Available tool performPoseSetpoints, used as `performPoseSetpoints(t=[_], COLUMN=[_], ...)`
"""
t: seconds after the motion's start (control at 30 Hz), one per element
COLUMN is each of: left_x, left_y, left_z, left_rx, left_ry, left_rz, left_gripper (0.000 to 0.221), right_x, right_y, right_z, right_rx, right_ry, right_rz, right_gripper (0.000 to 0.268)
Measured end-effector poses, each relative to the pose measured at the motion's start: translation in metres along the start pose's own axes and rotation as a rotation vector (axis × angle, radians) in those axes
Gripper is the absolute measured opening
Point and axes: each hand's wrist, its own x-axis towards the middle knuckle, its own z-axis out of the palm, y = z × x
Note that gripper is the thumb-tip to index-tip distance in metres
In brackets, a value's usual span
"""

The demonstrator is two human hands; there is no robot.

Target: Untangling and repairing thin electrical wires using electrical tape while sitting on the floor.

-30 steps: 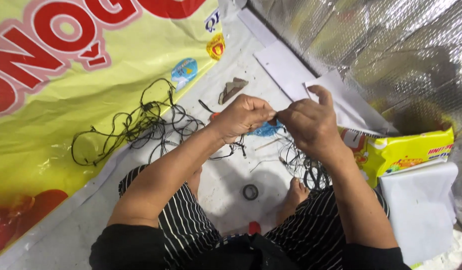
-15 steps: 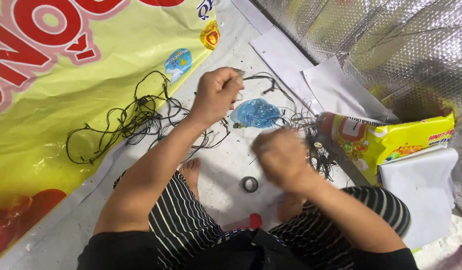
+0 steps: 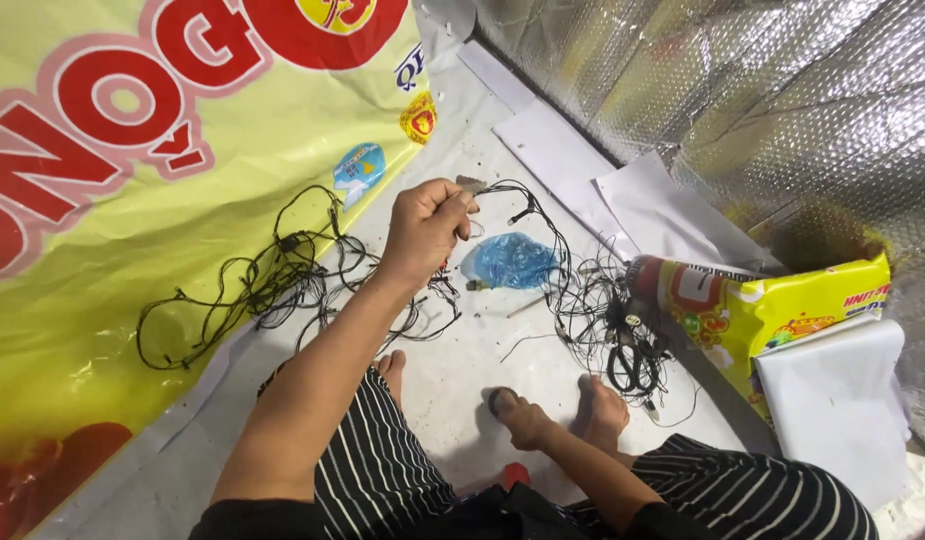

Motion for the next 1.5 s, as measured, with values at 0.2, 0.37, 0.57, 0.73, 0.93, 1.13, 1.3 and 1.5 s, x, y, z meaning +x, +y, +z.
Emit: performPoseSetpoints(t=[0.2, 0.37, 0.57, 0.73, 0.93, 1.13, 1.3, 1.5], left_x=[0.001, 0.006, 0.012, 0.015, 0.036, 0.031, 0.025, 0.008], left_y=[0.002, -0.005, -0.021, -0.015, -0.051, -0.035, -0.029, -0.007], left_z=[0.001, -0.002, -0.004, -0.004, -0.007, 0.005, 0.01, 0.025], left_rx=[-0.005, 0.143, 0.203, 0.156, 0.123, 0.1, -0.167, -0.229], left_ry=[0.006, 0.031, 0.025, 0.022, 0.099, 0.038, -0.075, -0.208], left_rz=[-0.095, -0.012, -0.019, -0.177, -0.056, 0.001, 0.002, 0.091], left_gripper=[0.016, 0.015, 0.016, 0.016, 0.014, 0.014, 0.016, 0.029], right_x=[0.005, -0.002, 0.012, -0.031, -0.15, -0.175, -0.143, -0.133], right_y=[0.008, 0.009, 0.01, -0.026, -0.05, -0.023, 0.008, 0.004], right_z=[0.016, 0.018, -0.01, -0.138, -0.306, -0.357, -0.353, -0.358], right_rx=[-0.098, -0.091, 0.01, 0.231, 0.849, 1.245, 1.562, 1.576], right_ry=[-0.245, -0.07, -0.155, -0.002, 0.267, 0.802, 0.938, 0.95], right_rz=[-0.029, -0.093, -0.035, -0.028, -0.418, -0.69, -0.878, -0.958], right_gripper=[0.037, 0.036, 0.046, 0.039, 0.027, 0.011, 0.02, 0.024])
